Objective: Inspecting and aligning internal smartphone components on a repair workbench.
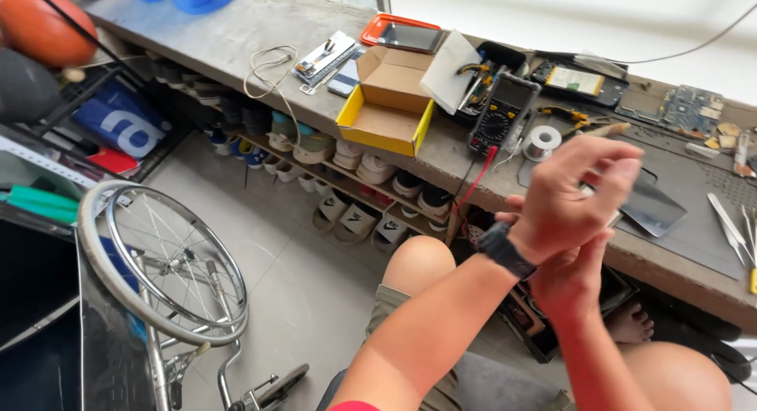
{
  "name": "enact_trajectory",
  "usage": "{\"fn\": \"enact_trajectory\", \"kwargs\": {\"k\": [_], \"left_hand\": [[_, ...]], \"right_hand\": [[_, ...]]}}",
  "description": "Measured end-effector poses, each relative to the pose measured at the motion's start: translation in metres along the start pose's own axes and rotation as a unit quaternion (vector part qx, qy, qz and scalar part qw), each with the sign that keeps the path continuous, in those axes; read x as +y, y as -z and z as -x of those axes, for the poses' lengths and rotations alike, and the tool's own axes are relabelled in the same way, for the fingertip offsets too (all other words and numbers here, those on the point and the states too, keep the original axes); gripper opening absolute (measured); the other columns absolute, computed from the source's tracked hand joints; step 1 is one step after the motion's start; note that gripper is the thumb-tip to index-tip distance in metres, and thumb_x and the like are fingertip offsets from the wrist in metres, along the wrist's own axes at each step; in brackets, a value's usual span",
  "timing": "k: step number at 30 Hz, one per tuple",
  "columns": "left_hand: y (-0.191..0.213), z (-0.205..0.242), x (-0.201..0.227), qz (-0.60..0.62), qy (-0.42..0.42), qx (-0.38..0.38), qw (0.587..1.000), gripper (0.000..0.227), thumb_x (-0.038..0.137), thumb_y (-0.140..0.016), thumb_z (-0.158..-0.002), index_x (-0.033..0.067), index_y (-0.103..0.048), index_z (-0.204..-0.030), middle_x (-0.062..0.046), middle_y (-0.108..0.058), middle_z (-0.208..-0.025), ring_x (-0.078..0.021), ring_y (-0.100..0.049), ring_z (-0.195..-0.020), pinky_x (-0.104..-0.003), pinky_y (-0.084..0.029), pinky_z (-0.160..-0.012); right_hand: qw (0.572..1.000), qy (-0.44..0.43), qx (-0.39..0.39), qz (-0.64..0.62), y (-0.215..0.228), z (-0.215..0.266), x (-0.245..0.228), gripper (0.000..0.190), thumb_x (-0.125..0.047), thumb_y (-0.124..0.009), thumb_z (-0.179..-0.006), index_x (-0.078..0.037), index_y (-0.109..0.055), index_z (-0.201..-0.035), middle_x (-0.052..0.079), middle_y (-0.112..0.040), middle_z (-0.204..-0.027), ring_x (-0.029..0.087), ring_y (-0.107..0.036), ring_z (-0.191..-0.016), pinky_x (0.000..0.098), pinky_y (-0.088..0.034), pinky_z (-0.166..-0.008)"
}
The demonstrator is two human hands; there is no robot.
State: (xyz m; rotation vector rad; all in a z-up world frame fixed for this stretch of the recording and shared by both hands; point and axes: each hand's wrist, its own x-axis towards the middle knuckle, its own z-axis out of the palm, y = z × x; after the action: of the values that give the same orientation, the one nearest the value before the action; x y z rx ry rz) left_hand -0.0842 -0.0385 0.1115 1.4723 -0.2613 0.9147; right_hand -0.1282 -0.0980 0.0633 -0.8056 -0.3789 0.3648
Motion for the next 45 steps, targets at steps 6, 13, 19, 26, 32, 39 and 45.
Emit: {"fn": "enact_trajectory", "kwargs": {"k": [6, 13, 19, 26, 32, 39, 45], "left_hand": [[-0.005, -0.026, -0.019, -0.153, -0.151, -0.081, 0.973, 0.018, 0.032, -0.062, -0.121, 0.0310, -0.063, -0.139, 0.009, -0.076, -0.132, -0.0112, -0.082, -0.116, -0.033, -0.075, -0.092], [-0.023, -0.007, 0.025, -0.220, -0.228, -0.115, 0.941, 0.006, 0.014, -0.063, -0.102, 0.0147, -0.058, -0.106, -0.007, -0.062, -0.107, -0.0288, -0.067, -0.094, -0.046, -0.056, -0.081], [-0.009, -0.010, 0.042, -0.239, -0.301, -0.112, 0.916, 0.009, 0.003, -0.060, -0.093, 0.0052, -0.052, -0.089, -0.014, -0.052, -0.095, -0.0374, -0.057, -0.080, -0.050, -0.046, -0.075], [0.001, -0.001, 0.042, -0.234, -0.205, -0.108, 0.944, 0.007, 0.018, -0.059, -0.100, 0.0121, -0.060, -0.098, -0.006, -0.063, -0.097, -0.0303, -0.066, -0.086, -0.046, -0.053, -0.081], [-0.007, 0.007, 0.034, -0.202, -0.121, -0.119, 0.964, 0.016, 0.032, -0.058, -0.107, 0.0189, -0.067, -0.105, 0.001, -0.073, -0.099, -0.0235, -0.075, -0.090, -0.041, -0.059, -0.086], [-0.013, 0.018, -0.006, -0.157, 0.009, -0.179, 0.971, 0.019, 0.032, -0.059, -0.107, 0.0194, -0.073, -0.110, 0.002, -0.081, -0.108, -0.0226, -0.078, -0.103, -0.040, -0.060, -0.096], [0.019, 0.007, -0.085, -0.212, -0.003, -0.153, 0.965, 0.021, 0.012, -0.066, -0.098, 0.0097, -0.076, -0.117, -0.008, -0.078, -0.110, -0.0277, -0.073, -0.101, -0.040, -0.057, -0.099]], "right_hand": [[0.995, -0.027, 0.099, 0.010, -0.054, 0.022, -0.011, 0.082, -0.030, -0.074, -0.083, 0.002, -0.046, -0.154, 0.028, -0.060, -0.156, 0.038, -0.063, -0.139, 0.0512, -0.052, -0.119], [0.998, -0.016, 0.032, 0.044, -0.057, 0.041, -0.035, 0.106, -0.036, -0.084, -0.084, -0.010, -0.033, -0.173, 0.023, -0.069, -0.125, 0.033, -0.073, -0.101, 0.0435, -0.059, -0.089], [0.998, -0.008, -0.068, 0.016, -0.061, 0.015, -0.042, 0.126, -0.043, -0.096, -0.085, -0.009, -0.020, -0.181, 0.020, -0.070, -0.128, 0.032, -0.075, -0.107, 0.0494, -0.061, -0.100], [0.877, 0.125, -0.191, -0.423, -0.049, 0.011, -0.042, 0.067, -0.019, -0.080, -0.092, -0.013, -0.037, -0.143, 0.007, -0.063, -0.116, 0.018, -0.067, -0.104, 0.0323, -0.053, -0.099], [0.994, 0.010, -0.088, 0.070, -0.036, 0.033, -0.046, 0.118, -0.035, -0.085, -0.089, -0.010, -0.013, -0.178, 0.022, -0.067, -0.129, 0.036, -0.076, -0.105, 0.0488, -0.063, -0.094], [0.922, -0.116, -0.085, 0.359, 0.018, 0.004, -0.082, 0.095, -0.042, -0.078, -0.076, -0.002, -0.047, -0.156, 0.017, -0.070, -0.149, 0.026, -0.067, -0.138, 0.0392, -0.053, -0.120], [0.902, -0.107, 0.093, 0.407, 0.087, -0.014, -0.115, 0.053, -0.006, -0.068, -0.099, -0.004, -0.062, -0.151, 0.015, -0.075, -0.133, 0.019, -0.070, -0.115, 0.0345, -0.059, -0.097]]}}
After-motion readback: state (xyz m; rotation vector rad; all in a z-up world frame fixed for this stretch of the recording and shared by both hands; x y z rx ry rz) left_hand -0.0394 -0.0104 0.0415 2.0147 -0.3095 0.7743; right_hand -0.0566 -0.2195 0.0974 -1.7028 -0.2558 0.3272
